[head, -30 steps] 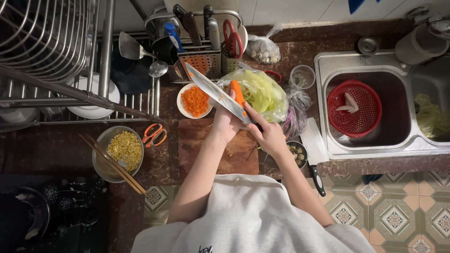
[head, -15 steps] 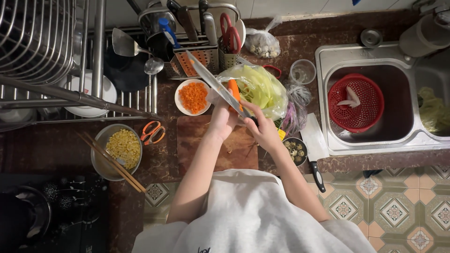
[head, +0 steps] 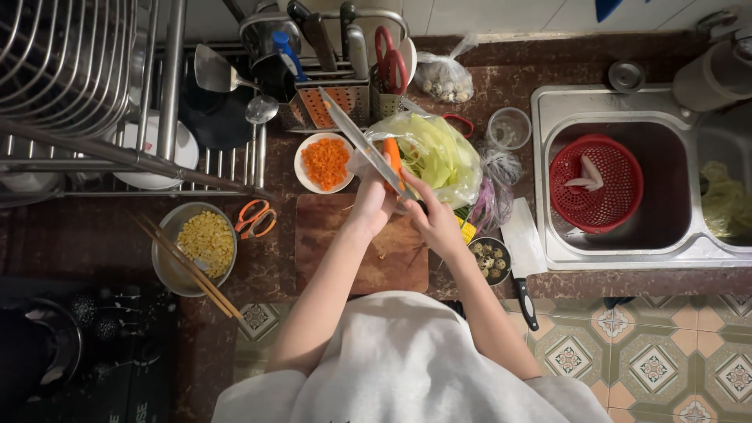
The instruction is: The recorder is peeling and chopping a carrot on a wooden cutting board in a kitchen.
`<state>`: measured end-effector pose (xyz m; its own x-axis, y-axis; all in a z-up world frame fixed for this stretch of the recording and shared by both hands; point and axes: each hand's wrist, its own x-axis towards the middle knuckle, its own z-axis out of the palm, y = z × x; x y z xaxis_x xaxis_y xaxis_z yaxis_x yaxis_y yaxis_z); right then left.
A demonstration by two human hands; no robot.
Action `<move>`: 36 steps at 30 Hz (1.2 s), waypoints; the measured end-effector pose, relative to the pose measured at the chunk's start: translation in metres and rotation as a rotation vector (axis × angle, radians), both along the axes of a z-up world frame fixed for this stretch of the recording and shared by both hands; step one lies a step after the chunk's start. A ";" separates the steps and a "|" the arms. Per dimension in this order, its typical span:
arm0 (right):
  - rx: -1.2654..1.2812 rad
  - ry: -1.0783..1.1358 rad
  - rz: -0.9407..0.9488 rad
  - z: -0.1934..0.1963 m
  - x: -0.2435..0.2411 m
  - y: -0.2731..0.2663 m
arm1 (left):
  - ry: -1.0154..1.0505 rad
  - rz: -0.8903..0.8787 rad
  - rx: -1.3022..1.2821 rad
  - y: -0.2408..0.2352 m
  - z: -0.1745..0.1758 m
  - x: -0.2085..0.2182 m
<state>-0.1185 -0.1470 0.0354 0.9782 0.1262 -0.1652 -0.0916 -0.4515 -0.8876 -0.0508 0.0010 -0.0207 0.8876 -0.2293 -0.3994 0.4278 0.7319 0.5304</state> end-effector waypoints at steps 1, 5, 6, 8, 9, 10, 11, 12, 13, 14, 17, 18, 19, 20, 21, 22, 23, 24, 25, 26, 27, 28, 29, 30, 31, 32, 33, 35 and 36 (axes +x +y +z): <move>-0.001 -0.003 -0.003 -0.004 0.002 0.000 | -0.003 -0.003 -0.001 -0.001 0.003 0.001; 0.031 -0.164 -0.017 -0.016 0.006 0.001 | 0.053 -0.027 0.060 -0.001 -0.002 -0.002; 0.078 -0.228 -0.015 -0.018 0.009 0.001 | 0.039 -0.039 0.068 0.000 -0.007 -0.001; 0.076 -0.152 -0.001 -0.005 0.011 0.003 | 0.017 -0.039 0.055 0.004 -0.003 0.001; 0.073 -0.075 0.014 0.002 0.011 0.004 | -0.004 -0.039 0.042 0.006 0.000 0.002; 0.074 -0.076 0.014 0.002 0.010 0.005 | -0.005 -0.039 0.043 0.007 -0.001 0.001; 0.083 -0.071 0.025 0.002 0.009 0.006 | -0.023 -0.051 0.039 0.008 -0.002 0.000; 0.090 -0.069 0.037 0.002 0.010 0.006 | -0.045 -0.062 0.035 0.009 -0.003 0.001; 0.089 -0.073 0.037 0.000 0.011 0.006 | -0.049 -0.062 0.034 0.009 -0.002 0.001; 0.091 -0.046 0.022 -0.002 0.010 0.006 | -0.060 -0.067 0.037 0.008 -0.001 0.000; 0.135 -0.009 -0.008 -0.004 0.008 0.006 | -0.090 -0.080 0.049 0.007 0.000 -0.007; 0.176 -0.005 -0.018 -0.004 0.009 0.006 | -0.113 -0.083 0.056 0.007 0.001 -0.007; 0.174 -0.007 -0.020 -0.008 0.010 0.004 | -0.115 -0.085 0.054 0.004 0.008 -0.010; 0.176 -0.047 -0.028 -0.012 0.012 0.003 | -0.118 -0.084 0.038 0.002 0.015 -0.012; 0.178 -0.086 -0.035 -0.016 0.015 0.002 | -0.120 -0.082 0.021 0.000 0.022 -0.013; 0.178 -0.084 -0.037 -0.016 0.014 0.001 | -0.118 -0.084 0.021 -0.001 0.020 -0.015; 0.172 -0.068 -0.046 -0.017 0.014 0.000 | -0.110 -0.069 -0.007 -0.001 0.017 -0.017; 0.165 -0.055 -0.054 -0.017 0.016 -0.001 | -0.106 -0.055 -0.035 -0.002 0.015 -0.018; 0.164 -0.057 -0.055 -0.023 0.017 -0.001 | -0.107 -0.057 -0.035 0.001 -0.011 -0.013; 0.177 -0.053 -0.045 -0.029 0.019 -0.003 | -0.109 -0.042 -0.018 0.004 -0.038 -0.009; 0.190 -0.049 -0.035 -0.035 0.020 -0.004 | -0.111 -0.026 0.000 0.006 -0.064 -0.004; 0.189 -0.047 -0.033 -0.041 0.023 -0.005 | -0.109 -0.024 -0.001 0.007 -0.062 -0.003; 0.278 0.018 -0.066 -0.048 0.025 -0.007 | -0.092 -0.003 0.024 0.007 -0.059 -0.002; 0.369 0.083 -0.100 -0.054 0.028 -0.008 | -0.075 0.017 0.051 0.009 -0.056 -0.001; 0.368 0.085 -0.098 -0.046 0.027 -0.008 | -0.073 0.019 0.051 0.009 -0.053 -0.001; 0.381 0.198 -0.130 -0.037 0.027 -0.008 | -0.062 0.019 0.052 0.010 -0.049 0.001; 0.392 0.311 -0.162 -0.028 0.027 -0.009 | -0.051 0.018 0.053 0.010 -0.045 0.002; 0.326 0.257 -0.140 -0.029 0.025 -0.011 | -0.050 0.002 0.057 0.010 -0.040 0.005; 0.263 0.207 -0.122 -0.030 0.023 -0.012 | -0.043 -0.017 0.062 0.010 -0.037 0.006</move>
<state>-0.0953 -0.1593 0.0056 0.9378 0.0755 -0.3388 -0.3208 -0.1847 -0.9290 -0.0449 0.0110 -0.0582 0.9005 -0.2202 -0.3751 0.4157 0.6897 0.5929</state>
